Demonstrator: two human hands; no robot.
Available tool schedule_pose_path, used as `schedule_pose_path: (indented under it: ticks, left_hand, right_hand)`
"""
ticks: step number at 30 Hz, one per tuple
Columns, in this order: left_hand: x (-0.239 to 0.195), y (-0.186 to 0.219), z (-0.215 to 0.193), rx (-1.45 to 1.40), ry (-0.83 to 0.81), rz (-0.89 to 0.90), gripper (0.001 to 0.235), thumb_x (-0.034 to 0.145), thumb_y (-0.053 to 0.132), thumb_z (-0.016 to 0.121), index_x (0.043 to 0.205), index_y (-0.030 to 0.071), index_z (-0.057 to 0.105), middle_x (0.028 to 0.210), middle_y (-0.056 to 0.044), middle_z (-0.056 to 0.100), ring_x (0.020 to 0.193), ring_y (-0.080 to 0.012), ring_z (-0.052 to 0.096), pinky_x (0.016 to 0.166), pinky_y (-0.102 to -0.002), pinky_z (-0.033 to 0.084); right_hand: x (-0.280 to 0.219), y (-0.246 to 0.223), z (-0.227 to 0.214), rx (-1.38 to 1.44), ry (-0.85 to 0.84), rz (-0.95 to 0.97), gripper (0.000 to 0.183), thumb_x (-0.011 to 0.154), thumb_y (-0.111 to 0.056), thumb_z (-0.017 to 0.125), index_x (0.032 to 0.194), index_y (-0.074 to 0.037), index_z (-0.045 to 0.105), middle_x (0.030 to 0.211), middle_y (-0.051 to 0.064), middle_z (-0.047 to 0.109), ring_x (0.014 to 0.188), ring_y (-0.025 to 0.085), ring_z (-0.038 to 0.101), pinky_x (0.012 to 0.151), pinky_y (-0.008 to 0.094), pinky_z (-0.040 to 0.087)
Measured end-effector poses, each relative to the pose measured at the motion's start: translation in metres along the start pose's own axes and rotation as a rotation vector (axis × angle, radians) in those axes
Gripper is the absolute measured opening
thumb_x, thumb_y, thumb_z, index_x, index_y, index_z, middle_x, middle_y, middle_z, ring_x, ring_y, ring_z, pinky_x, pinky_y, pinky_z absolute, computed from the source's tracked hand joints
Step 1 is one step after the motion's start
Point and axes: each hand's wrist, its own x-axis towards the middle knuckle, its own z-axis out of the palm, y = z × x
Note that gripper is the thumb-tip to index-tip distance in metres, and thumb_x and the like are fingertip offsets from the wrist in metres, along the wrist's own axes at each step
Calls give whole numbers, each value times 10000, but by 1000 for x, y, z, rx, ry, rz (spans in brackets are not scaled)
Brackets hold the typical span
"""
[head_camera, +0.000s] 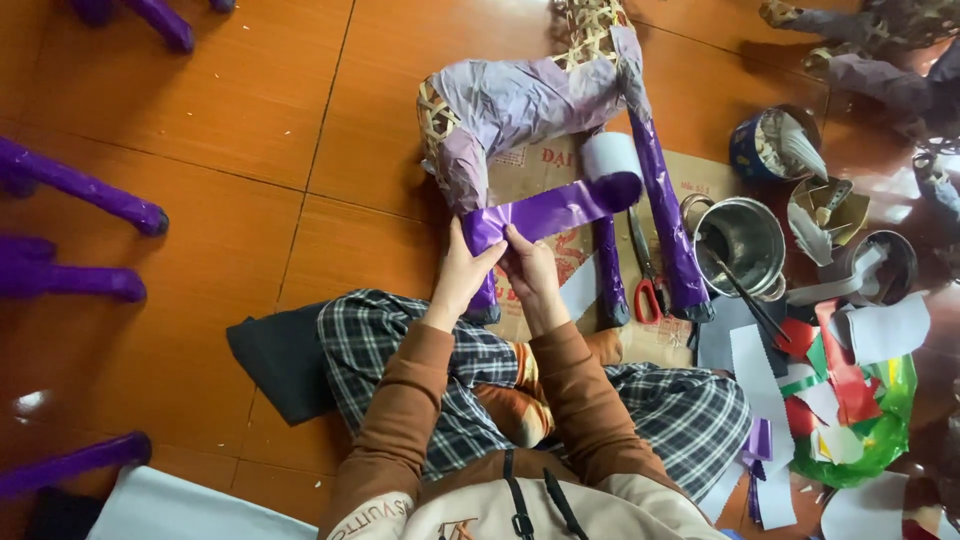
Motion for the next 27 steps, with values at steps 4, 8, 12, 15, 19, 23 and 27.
schedule_pose_path:
  ticks: [4, 8, 12, 15, 19, 23, 27]
  left_hand:
    - [7, -9, 1, 94, 31, -23, 968, 755, 496, 769, 1536, 226, 265, 1446, -174, 513, 1321, -322, 508, 1117, -466, 417]
    - [3, -1, 2, 112, 27, -32, 920, 796, 454, 723, 1538, 165, 262, 1412, -242, 522, 1309, -382, 510, 1106, -504, 414]
    - [-5, 12, -3, 213, 11, -71, 802, 827, 362, 640, 1525, 217, 273, 1316, -232, 602, 1272, -367, 552, 1071, -505, 450]
    - [0, 6, -7, 140, 11, -55, 747, 824, 303, 646, 1484, 175, 319, 1298, -264, 605, 1264, -391, 549, 1067, -520, 445]
    - [6, -3, -7, 81, -40, -16, 698, 768, 338, 674, 1411, 240, 419, 1215, -222, 655, 1200, -393, 588, 997, -553, 466]
    - [-12, 14, -14, -68, -151, 80, 981, 732, 400, 805, 1517, 179, 259, 1250, -285, 612, 1187, -409, 604, 972, -513, 492]
    - [-28, 28, -27, -27, -202, 119, 1087, 821, 518, 718, 1573, 131, 36, 1323, -388, 518, 1211, -477, 567, 1045, -532, 462]
  right_hand:
    - [14, 20, -21, 14, -14, 65, 344, 821, -187, 856, 969, 29, 633, 812, 122, 669, 723, 214, 690, 682, 445, 611]
    - [-50, -12, 1, -399, 47, -235, 311, 966, -269, 658, 842, 16, 638, 651, 70, 579, 590, 140, 565, 526, 273, 517]
    - [-95, -57, 52, -1086, -265, -475, 375, 1030, -217, 452, 1337, -49, 589, 1188, 285, 650, 1194, 456, 563, 988, 561, 458]
    - [-19, -29, 53, -1304, -297, -315, 543, 973, -556, 537, 1132, -57, 679, 1028, 233, 701, 1092, 415, 632, 926, 554, 498]
    - [-19, -46, 76, -1207, -308, -128, 638, 874, -665, 614, 1019, -58, 744, 914, 167, 730, 990, 310, 695, 898, 464, 534]
    - [18, -32, 68, -537, -369, 312, 470, 816, -417, 798, 895, 33, 691, 739, 149, 661, 637, 240, 681, 570, 354, 573]
    - [93, 25, 29, -18, -411, 520, 475, 812, -349, 819, 1029, 45, 669, 888, 234, 717, 745, 345, 739, 663, 477, 610]
